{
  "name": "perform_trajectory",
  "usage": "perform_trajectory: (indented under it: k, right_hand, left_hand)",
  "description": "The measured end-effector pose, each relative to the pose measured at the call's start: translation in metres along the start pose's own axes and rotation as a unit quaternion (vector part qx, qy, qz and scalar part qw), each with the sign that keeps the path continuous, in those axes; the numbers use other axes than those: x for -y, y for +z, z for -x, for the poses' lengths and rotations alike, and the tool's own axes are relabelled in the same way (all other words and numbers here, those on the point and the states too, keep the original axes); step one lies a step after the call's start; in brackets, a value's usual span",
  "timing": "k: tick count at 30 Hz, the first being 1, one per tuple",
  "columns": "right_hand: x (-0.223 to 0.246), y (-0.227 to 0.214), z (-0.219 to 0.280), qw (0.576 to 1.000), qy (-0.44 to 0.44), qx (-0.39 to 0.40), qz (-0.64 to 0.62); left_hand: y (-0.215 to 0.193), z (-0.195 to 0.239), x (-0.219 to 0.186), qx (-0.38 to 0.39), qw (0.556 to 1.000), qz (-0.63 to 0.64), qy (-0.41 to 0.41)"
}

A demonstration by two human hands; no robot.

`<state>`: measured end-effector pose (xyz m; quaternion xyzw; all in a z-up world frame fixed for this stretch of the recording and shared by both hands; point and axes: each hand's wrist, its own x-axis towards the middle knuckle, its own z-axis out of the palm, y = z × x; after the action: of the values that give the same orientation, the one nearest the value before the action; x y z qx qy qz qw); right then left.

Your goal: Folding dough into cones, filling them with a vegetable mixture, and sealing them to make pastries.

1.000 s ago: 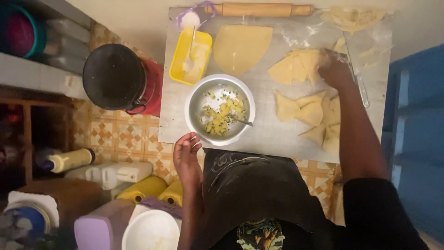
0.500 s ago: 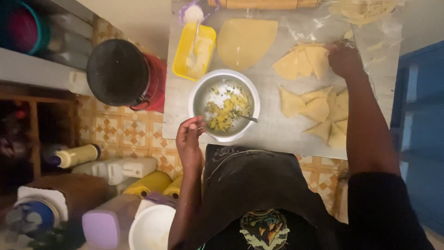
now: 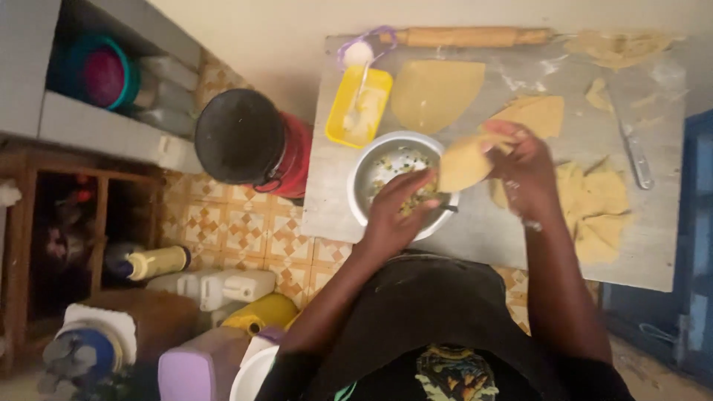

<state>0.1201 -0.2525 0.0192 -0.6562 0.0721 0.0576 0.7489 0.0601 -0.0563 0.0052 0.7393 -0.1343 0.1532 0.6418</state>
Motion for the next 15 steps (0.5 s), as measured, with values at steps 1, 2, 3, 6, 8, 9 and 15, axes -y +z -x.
perform_trajectory:
  k: [1,2,3,6,8,9,15]
  right_hand:
    - [0.005,0.013,0.011,1.000,0.002,0.005,-0.001]
    - [0.012,0.024,0.020,0.999,0.015,0.009,-0.029]
    - [0.018,0.034,0.028,0.998,0.029,0.013,-0.056]
    - [-0.009,0.040,0.028,0.996,0.020,0.028,-0.083]
    - [-0.012,0.045,0.033,0.998,0.018,0.031,-0.059]
    - [-0.014,0.048,0.037,0.999,0.016,0.036,-0.037]
    - [-0.035,0.054,0.043,0.997,0.016,0.069,-0.042]
  left_hand:
    - [0.000,0.002,-0.005,-0.003,1.000,-0.004,-0.002]
    - [0.002,-0.002,-0.008,-0.003,1.000,-0.029,0.007]
    - [0.005,-0.006,-0.011,-0.002,0.998,-0.054,0.016]
    - [0.003,0.002,-0.006,-0.011,0.999,-0.046,0.005]
    - [0.001,0.005,-0.002,-0.019,1.000,-0.013,-0.019]
    - [0.001,0.008,0.000,-0.028,0.999,0.018,-0.042]
    - [-0.008,0.015,0.001,-0.029,0.992,0.041,-0.114]
